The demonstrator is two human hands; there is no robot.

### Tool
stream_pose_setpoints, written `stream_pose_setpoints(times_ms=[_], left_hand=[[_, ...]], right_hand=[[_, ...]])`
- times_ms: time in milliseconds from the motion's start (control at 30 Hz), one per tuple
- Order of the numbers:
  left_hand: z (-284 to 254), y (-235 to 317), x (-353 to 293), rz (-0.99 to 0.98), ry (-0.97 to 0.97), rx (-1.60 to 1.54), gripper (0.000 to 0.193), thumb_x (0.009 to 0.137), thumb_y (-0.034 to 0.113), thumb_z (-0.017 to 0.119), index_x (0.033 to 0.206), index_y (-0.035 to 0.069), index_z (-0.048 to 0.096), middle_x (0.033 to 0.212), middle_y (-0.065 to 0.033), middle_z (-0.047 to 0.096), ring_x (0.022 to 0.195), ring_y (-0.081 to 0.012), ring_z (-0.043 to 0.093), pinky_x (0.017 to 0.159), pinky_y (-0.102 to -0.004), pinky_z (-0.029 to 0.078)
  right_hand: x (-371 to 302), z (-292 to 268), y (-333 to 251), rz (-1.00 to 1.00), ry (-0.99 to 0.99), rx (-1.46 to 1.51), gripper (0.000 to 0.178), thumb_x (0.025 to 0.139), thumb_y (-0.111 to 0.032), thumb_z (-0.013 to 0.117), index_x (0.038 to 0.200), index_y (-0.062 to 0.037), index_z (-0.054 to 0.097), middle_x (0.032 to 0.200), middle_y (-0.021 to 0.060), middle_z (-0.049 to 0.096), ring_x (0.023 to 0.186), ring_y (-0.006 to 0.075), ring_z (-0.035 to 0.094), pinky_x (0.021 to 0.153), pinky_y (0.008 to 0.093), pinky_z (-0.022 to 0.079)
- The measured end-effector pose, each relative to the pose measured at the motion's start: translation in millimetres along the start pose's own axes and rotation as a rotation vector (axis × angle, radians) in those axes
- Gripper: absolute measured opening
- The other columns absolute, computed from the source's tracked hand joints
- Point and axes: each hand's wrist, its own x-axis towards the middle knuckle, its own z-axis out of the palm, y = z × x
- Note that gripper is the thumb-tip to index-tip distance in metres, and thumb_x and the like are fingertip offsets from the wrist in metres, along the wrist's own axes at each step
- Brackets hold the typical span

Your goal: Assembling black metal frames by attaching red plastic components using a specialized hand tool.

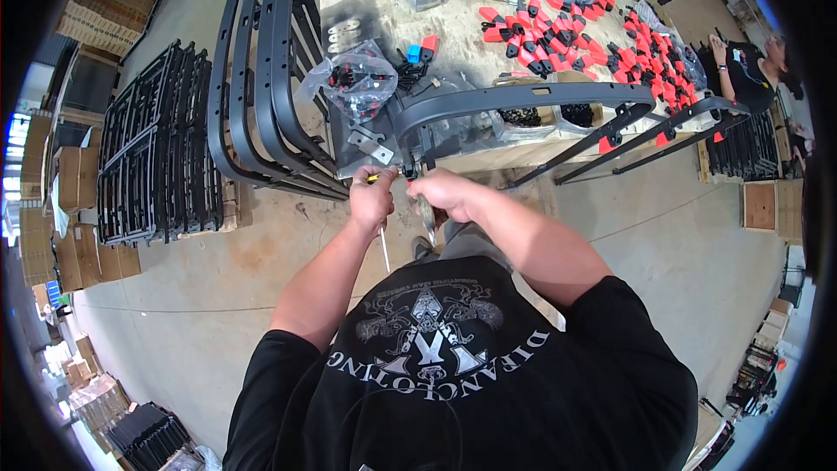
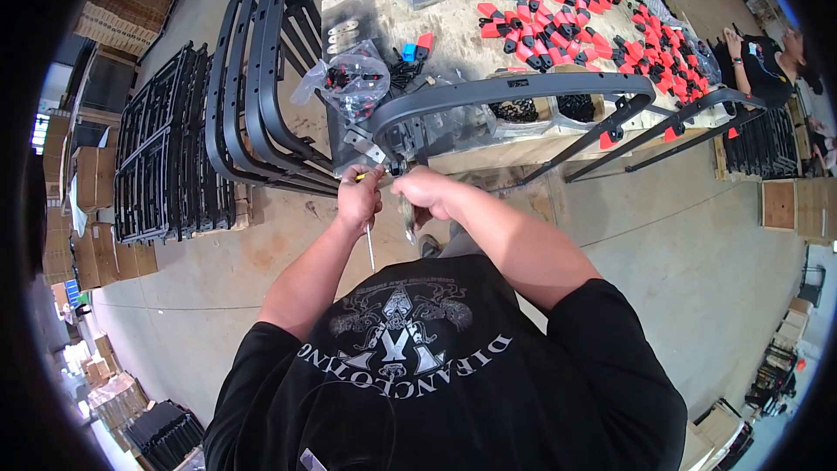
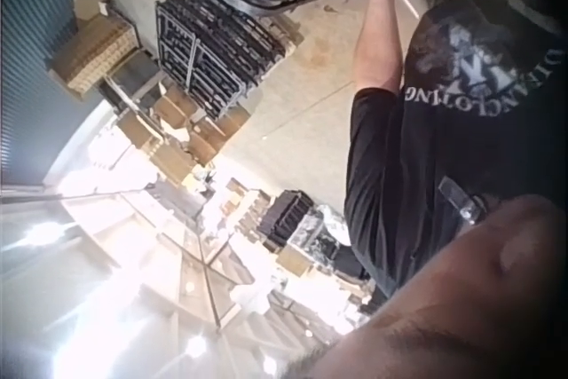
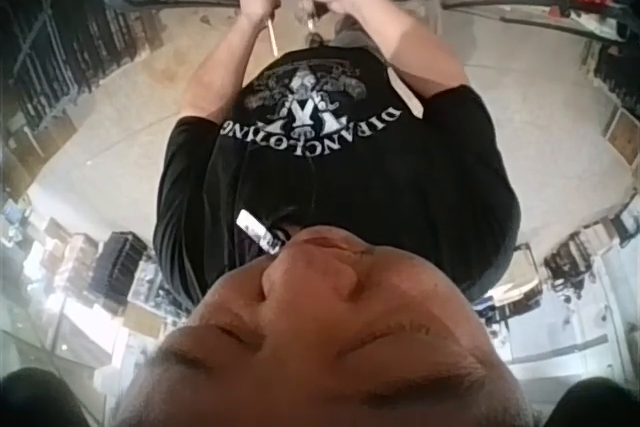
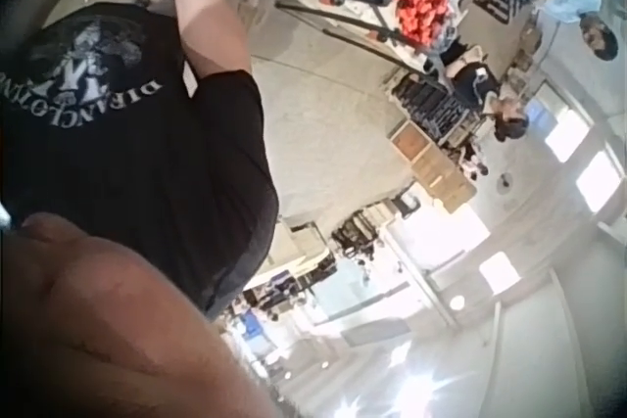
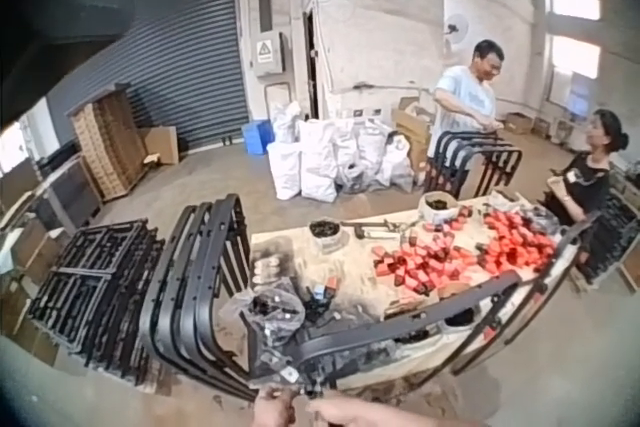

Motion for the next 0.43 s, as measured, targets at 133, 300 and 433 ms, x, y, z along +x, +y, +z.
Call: stream_pose_setpoints(times_ms=[133, 300, 433], left_hand=[[13, 9, 4, -0.017, -0.032, 0.007, 0.019, 0.098, 0.018, 0.069, 0.097, 0.012, 0.05, 0.065, 0.0039, 0.047, 0.043, -0.0047, 0.034, 0.037, -0.0249, 0.025], [-3, 0, 3, 0.033, 0.008, 0.021, 0.022, 0.096, 0.02, 0.071, 0.099, 0.011, 0.051, 0.062, 0.0021, 0.048, 0.042, -0.0069, 0.037, 0.036, -0.0264, 0.027], [8, 6, 6, 0.016, 0.007, 0.049, 0.023, 0.097, 0.021, 0.071, 0.1, 0.011, 0.051, 0.068, 0.0013, 0.05, 0.043, -0.0062, 0.037, 0.037, -0.0259, 0.027]], right_hand=[[52, -4, 56, -0.316, 0.711, -0.936, 0.02, 0.093, -0.017, 0.061, 0.1, 0.0013, 0.063, 0.09, 0.0159, 0.069, 0.068, 0.0312, 0.069, 0.055, 0.0471, 0.054], [9, -7, 2, 0.095, -0.072, 0.066, 0.028, 0.096, -0.023, 0.059, 0.1, 0.0052, 0.062, 0.089, 0.0165, 0.067, 0.076, 0.0298, 0.069, 0.063, 0.0437, 0.057], [26, 4, 23, -0.087, 0.46, -0.872, 0.07, 0.087, -0.016, 0.067, 0.145, 0.0061, 0.036, 0.126, 0.0282, 0.065, 0.117, 0.0367, 0.067, 0.097, 0.0423, 0.054]])
